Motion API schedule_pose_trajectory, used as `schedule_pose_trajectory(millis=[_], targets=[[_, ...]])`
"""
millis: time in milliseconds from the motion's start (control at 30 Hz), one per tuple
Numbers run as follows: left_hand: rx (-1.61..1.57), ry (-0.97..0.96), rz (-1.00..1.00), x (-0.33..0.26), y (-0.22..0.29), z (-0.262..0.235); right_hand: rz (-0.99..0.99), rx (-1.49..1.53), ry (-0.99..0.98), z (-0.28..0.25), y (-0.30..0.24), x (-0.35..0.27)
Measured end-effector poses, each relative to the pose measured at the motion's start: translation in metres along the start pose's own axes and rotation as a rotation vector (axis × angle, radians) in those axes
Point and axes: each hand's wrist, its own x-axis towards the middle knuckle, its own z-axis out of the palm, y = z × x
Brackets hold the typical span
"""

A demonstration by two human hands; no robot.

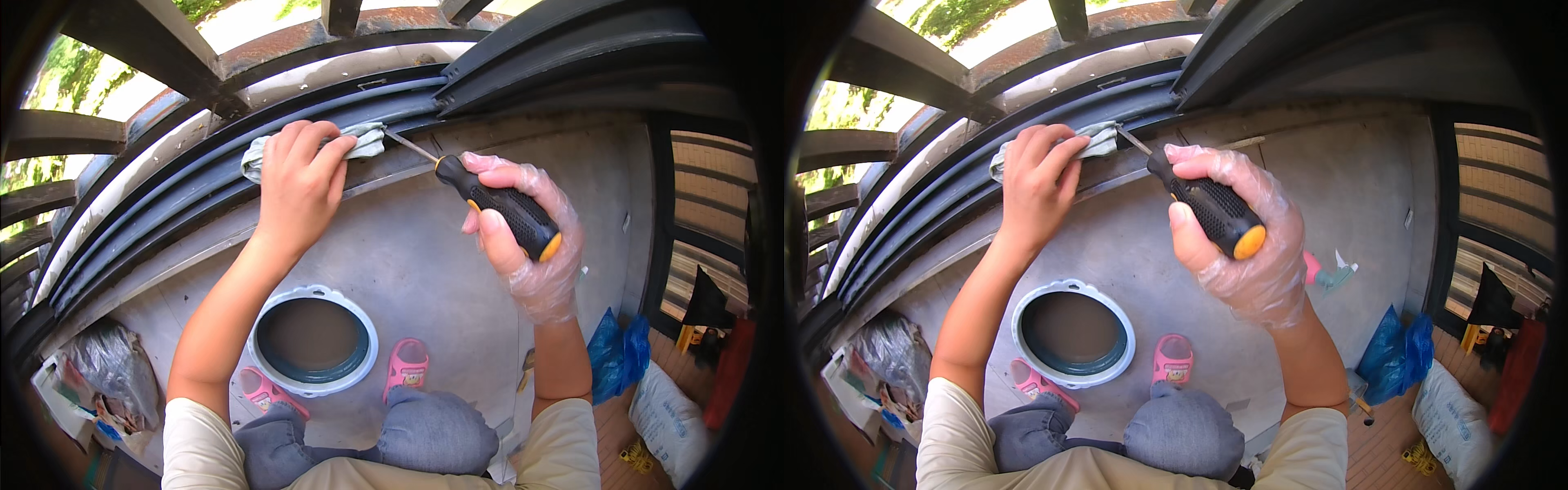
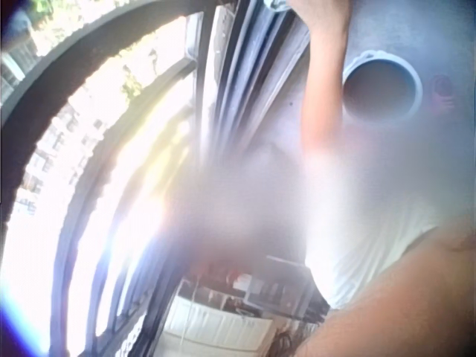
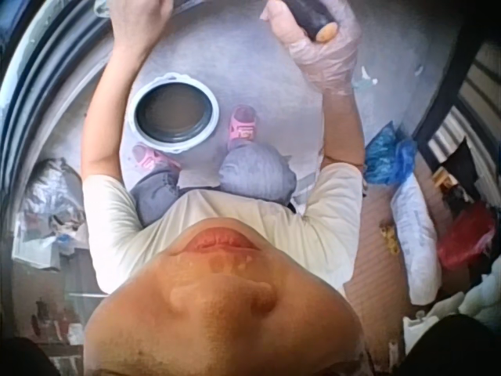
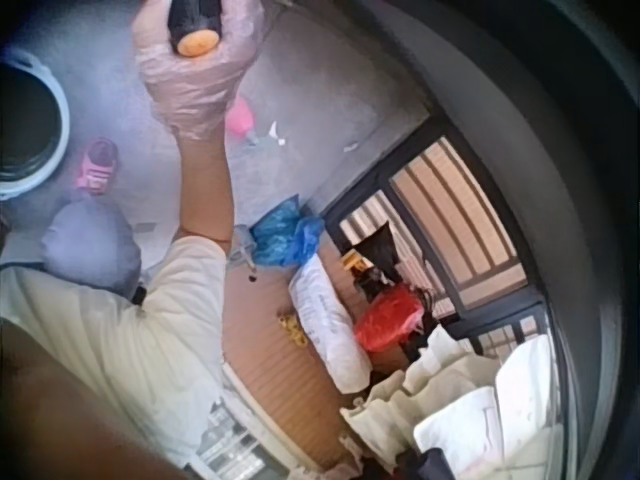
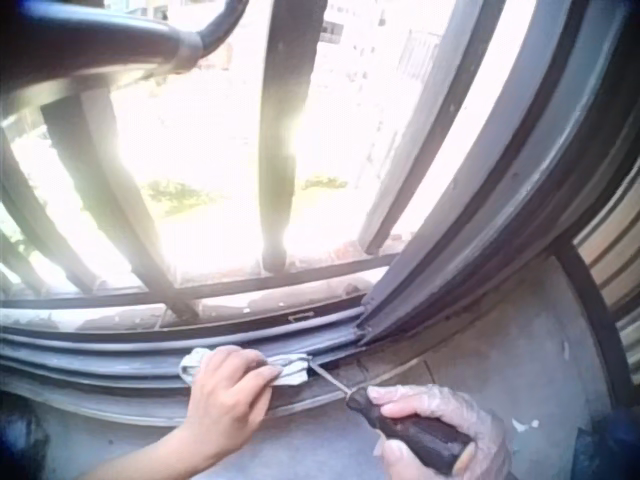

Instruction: The person sits on the balcony floor and cleans the metal window frame using a cloth and a screwdriver. They dip the cloth into a bucket of water, wipe the frame, and use the screwdriver to scrape debris from the grooves. The person repeats this process, occasionally rinsing the cloth in the bucket.

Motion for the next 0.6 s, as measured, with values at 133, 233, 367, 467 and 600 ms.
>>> schedule_pose_trajectory(millis=[133,233,367,467,600], targets=[[0.282,0.108,-0.012,0.013,0.01,-0.026,0.1,-0.102,-0.119,-0.012,-0.009,0.018],[0.006,-0.029,0.049,-0.007,-0.013,-0.024,0.17,-0.265,-0.306,-0.026,-0.027,0.032],[0.035,-0.028,0.058,0.003,0.006,-0.018,0.106,-0.736,-0.493,-0.031,-0.044,0.054],[0.081,-0.021,0.096,0.004,0.003,-0.007,0.1,-0.815,-0.563,-0.025,-0.035,0.065],[0.105,-0.006,0.053,0.002,-0.003,-0.011,0.137,-0.793,-0.679,-0.042,-0.022,0.091]])
